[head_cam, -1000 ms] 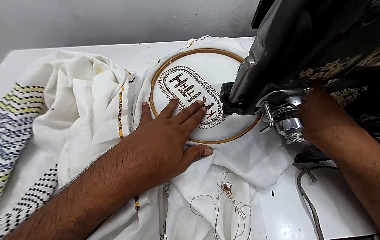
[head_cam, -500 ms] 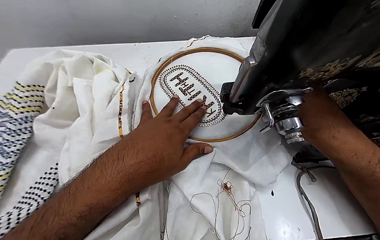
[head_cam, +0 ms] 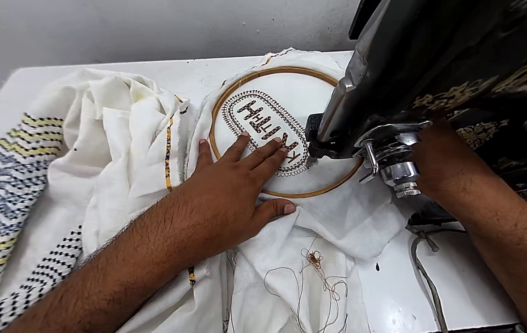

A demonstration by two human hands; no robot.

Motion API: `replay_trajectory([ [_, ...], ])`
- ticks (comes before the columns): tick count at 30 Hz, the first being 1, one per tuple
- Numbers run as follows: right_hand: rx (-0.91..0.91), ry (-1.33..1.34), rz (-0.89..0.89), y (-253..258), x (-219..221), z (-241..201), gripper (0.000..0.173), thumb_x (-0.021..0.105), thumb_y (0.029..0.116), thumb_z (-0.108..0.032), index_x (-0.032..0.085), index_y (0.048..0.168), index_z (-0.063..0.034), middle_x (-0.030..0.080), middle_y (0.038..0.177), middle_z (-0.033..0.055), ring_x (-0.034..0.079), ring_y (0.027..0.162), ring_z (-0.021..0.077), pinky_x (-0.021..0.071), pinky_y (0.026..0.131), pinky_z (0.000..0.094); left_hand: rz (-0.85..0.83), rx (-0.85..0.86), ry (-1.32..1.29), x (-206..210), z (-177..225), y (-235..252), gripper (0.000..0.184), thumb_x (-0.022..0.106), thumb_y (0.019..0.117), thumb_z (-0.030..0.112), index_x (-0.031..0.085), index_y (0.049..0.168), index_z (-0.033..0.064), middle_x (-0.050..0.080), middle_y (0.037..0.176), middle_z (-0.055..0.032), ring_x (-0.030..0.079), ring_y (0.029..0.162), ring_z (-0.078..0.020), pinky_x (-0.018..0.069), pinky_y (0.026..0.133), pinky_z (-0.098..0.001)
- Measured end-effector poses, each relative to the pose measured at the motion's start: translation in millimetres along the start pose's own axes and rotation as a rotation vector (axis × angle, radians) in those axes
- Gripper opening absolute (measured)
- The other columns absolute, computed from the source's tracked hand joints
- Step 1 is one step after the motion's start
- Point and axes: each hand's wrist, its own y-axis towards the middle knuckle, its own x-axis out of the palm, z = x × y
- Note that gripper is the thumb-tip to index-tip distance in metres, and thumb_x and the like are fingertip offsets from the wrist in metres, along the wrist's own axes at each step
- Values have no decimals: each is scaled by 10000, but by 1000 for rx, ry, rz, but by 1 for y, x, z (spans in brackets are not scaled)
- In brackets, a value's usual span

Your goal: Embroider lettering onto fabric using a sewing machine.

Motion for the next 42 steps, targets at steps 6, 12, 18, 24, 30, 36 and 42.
replay_trajectory([
  [6, -12, -8, 15, -1, 0, 1, 181, 579, 965, -53, 663, 939, 105, 662, 926, 298, 659, 920, 450, 485, 786, 594, -1, -2, 0, 0, 1, 0, 822, 288, 972, 765, 368, 1616, 261, 320, 1681, 48, 283, 1545, -368, 175, 1076, -857],
  [12, -18, 5, 21, 0, 1, 3, 181, 572, 951, -48, 660, 952, 109, 659, 951, 311, 654, 945, 463, 480, 794, 605, 19, 4, -1, 2, 1, 2, 817, 283, 977, 755, 375, 1614, 251, 336, 1674, 44, 283, 1544, -374, 175, 1073, -856],
  [18, 23, 8, -18, 0, -2, 2, 208, 574, 973, -51, 690, 1007, 117, 672, 988, 319, 653, 976, 472, 479, 830, 617, 4, 8, 4, 1, 2, 3, 824, 284, 977, 757, 373, 1615, 243, 332, 1676, 33, 281, 1546, -365, 170, 1091, -841],
  [24, -11, 0, 49, -1, 2, 2, 198, 559, 960, -55, 642, 922, 121, 647, 926, 315, 646, 921, 460, 472, 783, 591, 30, 11, -2, 3, 0, 3, 817, 277, 980, 754, 374, 1614, 249, 336, 1674, 36, 287, 1543, -370, 170, 1077, -854],
  [30, 19, 3, 19, 0, 1, 0, 210, 567, 973, -65, 645, 914, 121, 648, 923, 313, 646, 920, 452, 469, 783, 591, 27, 5, -7, 3, 1, 3, 818, 289, 977, 754, 373, 1615, 249, 333, 1676, 37, 287, 1541, -381, 175, 1069, -857],
  [36, 39, -13, -8, 0, -2, -1, 194, 563, 972, -48, 665, 939, 114, 658, 928, 306, 653, 919, 449, 478, 780, 590, 30, 14, -6, 3, 1, 3, 821, 287, 978, 756, 379, 1612, 243, 341, 1672, 28, 294, 1539, -378, 172, 1074, -856],
  [42, 50, 8, -9, -1, -3, -2, 194, 557, 972, -38, 661, 967, 126, 655, 963, 320, 644, 950, 465, 468, 799, 603, 26, 10, -7, 3, 1, 4, 821, 285, 978, 756, 372, 1615, 245, 336, 1675, 33, 283, 1544, -372, 165, 1078, -854],
])
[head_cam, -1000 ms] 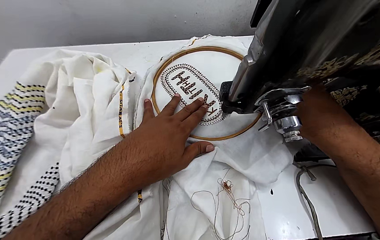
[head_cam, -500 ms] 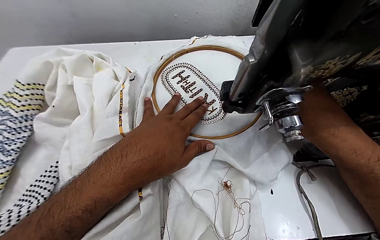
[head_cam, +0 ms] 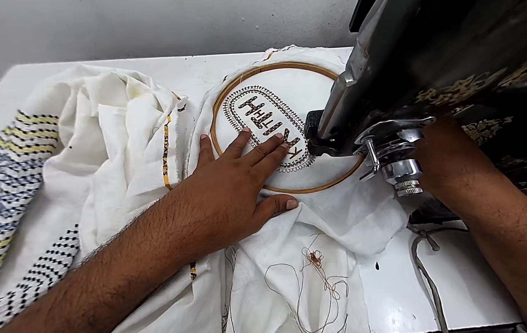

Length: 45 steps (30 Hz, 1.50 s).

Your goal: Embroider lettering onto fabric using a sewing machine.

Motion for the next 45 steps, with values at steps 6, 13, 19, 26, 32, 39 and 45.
replay_trajectory([
  [6, -27, -8, 18, 3, 3, 7, 197, 573, 968, -62, 679, 988, 104, 669, 967, 306, 655, 956, 454, 478, 808, 606, 14, 2, -1, 2, 1, 1, 818, 281, 980, 753, 377, 1613, 245, 337, 1674, 39, 286, 1544, -369, 155, 1079, -857],
  [13, 5, 3, -1, 4, 0, 5, 179, 588, 963, -44, 680, 1005, 104, 665, 994, 311, 644, 977, 456, 469, 822, 612, 12, 13, -9, 2, 1, 1, 815, 286, 981, 750, 386, 1609, 239, 343, 1671, 35, 284, 1544, -369, 147, 1082, -855],
  [19, -53, 23, 74, 2, 5, 6, 186, 559, 942, -27, 654, 991, 125, 654, 979, 327, 645, 966, 461, 470, 812, 602, 17, 4, -17, 2, -1, 3, 807, 287, 985, 745, 391, 1606, 240, 338, 1673, 40, 274, 1548, -370, 144, 1083, -854],
  [26, -28, 37, 43, 2, 2, 4, 174, 564, 951, -18, 650, 1004, 123, 650, 989, 320, 638, 967, 449, 468, 817, 597, 20, 4, -29, 2, 0, 2, 807, 287, 986, 743, 377, 1614, 243, 340, 1672, 39, 268, 1552, -363, 129, 1096, -849],
  [32, -3, 23, 21, 1, 0, 2, 164, 570, 953, -10, 654, 1005, 121, 653, 993, 319, 640, 966, 451, 469, 814, 595, 20, 8, -25, 2, 0, 2, 812, 285, 985, 746, 381, 1611, 239, 342, 1672, 34, 266, 1551, -371, 128, 1094, -851],
  [39, -31, -1, 39, 2, 3, 7, 183, 571, 960, -44, 668, 975, 111, 663, 963, 309, 650, 940, 450, 476, 797, 599, 14, 4, -25, 2, 1, 2, 816, 286, 982, 752, 371, 1616, 246, 334, 1676, 40, 264, 1552, -371, 119, 1087, -858],
  [45, -32, -16, 40, 5, 3, 8, 175, 589, 949, -33, 663, 995, 119, 657, 999, 327, 641, 977, 471, 466, 823, 617, 44, 16, -25, 5, 1, 5, 804, 293, 987, 740, 391, 1607, 237, 351, 1668, 34, 275, 1547, -376, 120, 1086, -860],
])
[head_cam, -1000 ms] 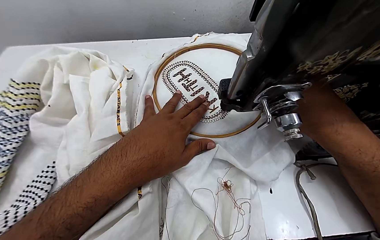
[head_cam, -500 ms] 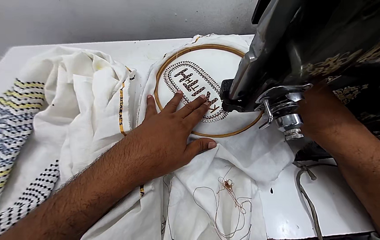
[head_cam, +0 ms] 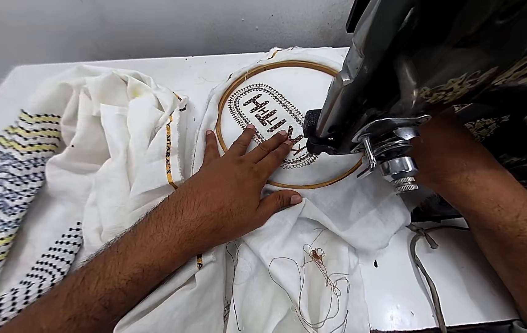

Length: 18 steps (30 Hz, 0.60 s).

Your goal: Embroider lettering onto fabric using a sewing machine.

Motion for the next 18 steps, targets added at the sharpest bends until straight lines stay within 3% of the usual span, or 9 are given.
replay_trajectory([
  [6, 65, -13, -87, 3, -6, 0, 131, 613, 951, -25, 672, 989, 86, 657, 981, 307, 640, 963, 457, 471, 804, 622, 2, 20, -8, 0, 0, 0, 803, 294, 991, 735, 413, 1596, 220, 367, 1660, 14, 282, 1544, -379, 116, 1090, -857],
  [11, 7, 19, 9, 0, 1, 2, 173, 588, 946, -42, 662, 1009, 102, 658, 990, 312, 645, 959, 455, 475, 805, 618, -17, -11, -12, -1, 0, 1, 814, 279, 986, 749, 362, 1620, 247, 342, 1672, 32, 256, 1555, -368, 103, 1095, -856],
  [18, 35, 16, -8, -1, -1, -2, 183, 564, 966, -35, 657, 1002, 118, 652, 996, 328, 641, 973, 464, 468, 818, 618, -7, -10, -8, 0, 0, 1, 816, 276, 989, 742, 379, 1613, 226, 343, 1672, 24, 258, 1555, -370, 104, 1097, -852],
])
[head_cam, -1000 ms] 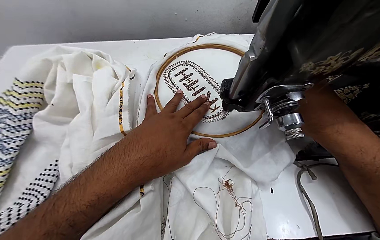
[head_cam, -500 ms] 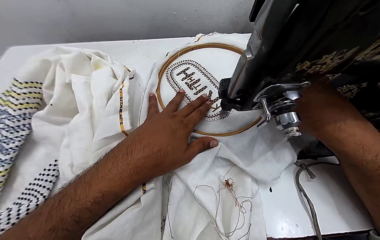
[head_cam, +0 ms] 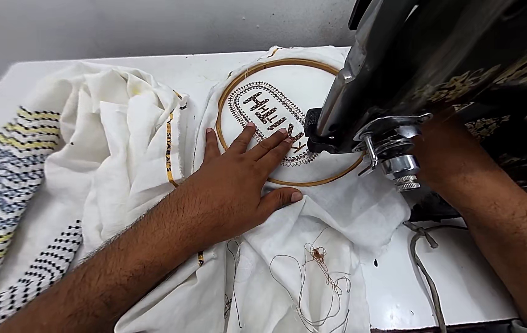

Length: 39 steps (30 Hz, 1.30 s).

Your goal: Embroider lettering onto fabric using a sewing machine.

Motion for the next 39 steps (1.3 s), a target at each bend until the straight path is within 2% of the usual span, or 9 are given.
replay_trajectory([
  [4, -48, -6, 18, 1, 2, 5, 193, 577, 955, -51, 663, 1008, 114, 659, 997, 321, 644, 972, 470, 472, 816, 625, 2, 0, -2, 0, 0, -1, 816, 272, 987, 749, 374, 1616, 238, 340, 1673, 35, 261, 1554, -367, 106, 1098, -852],
  [7, 0, -1, -12, 0, -1, 0, 180, 575, 956, -21, 652, 1019, 129, 648, 1025, 335, 632, 1001, 479, 461, 836, 623, -4, -3, -1, 0, 0, -1, 822, 275, 985, 750, 363, 1621, 236, 343, 1672, 24, 250, 1558, -364, 90, 1102, -852],
  [13, 11, -2, -27, 1, -2, 2, 144, 599, 942, -33, 656, 995, 89, 650, 978, 298, 634, 949, 434, 468, 791, 598, 10, 11, -6, 2, 0, -1, 814, 285, 988, 741, 376, 1615, 229, 353, 1668, 25, 264, 1553, -369, 94, 1092, -860],
  [17, 3, 29, -14, 1, -1, 2, 183, 581, 942, -23, 652, 1030, 120, 645, 1021, 331, 627, 993, 468, 454, 830, 631, 11, 9, -14, 0, 1, 0, 804, 298, 991, 732, 395, 1605, 223, 356, 1666, 22, 264, 1552, -371, 91, 1088, -864],
  [20, -22, 16, 15, 2, 1, 5, 175, 581, 939, -28, 658, 1000, 117, 653, 983, 322, 637, 952, 458, 465, 805, 618, 19, 10, -9, 1, 2, 1, 803, 291, 992, 734, 389, 1609, 229, 350, 1669, 26, 259, 1554, -373, 90, 1092, -860],
  [23, 22, 18, -25, 1, -4, -1, 140, 585, 952, 20, 645, 990, 141, 639, 994, 344, 625, 950, 480, 459, 808, 628, 21, 17, -7, 2, 2, 1, 798, 282, 994, 733, 405, 1600, 228, 348, 1669, 28, 255, 1554, -378, 95, 1093, -856],
  [27, 18, -4, -46, 1, -6, 0, 146, 587, 948, 11, 649, 995, 134, 641, 1010, 349, 626, 979, 489, 457, 820, 633, 20, 17, -12, 2, 2, 1, 799, 285, 994, 732, 400, 1604, 228, 353, 1667, 30, 259, 1555, -369, 88, 1098, -855],
  [33, -27, 5, 29, 0, 1, 4, 196, 571, 949, -26, 659, 1009, 139, 653, 1011, 344, 639, 978, 482, 467, 830, 629, 29, 10, -15, 3, 1, 2, 800, 280, 993, 737, 395, 1606, 234, 338, 1674, 38, 237, 1564, -360, 80, 1108, -846],
  [39, -17, 4, 15, 0, -2, 1, 165, 573, 941, 9, 646, 1000, 146, 641, 1002, 354, 630, 968, 497, 461, 820, 638, 21, 9, -9, 3, 1, 2, 806, 274, 995, 735, 386, 1610, 226, 341, 1673, 26, 233, 1564, -364, 74, 1111, -843],
])
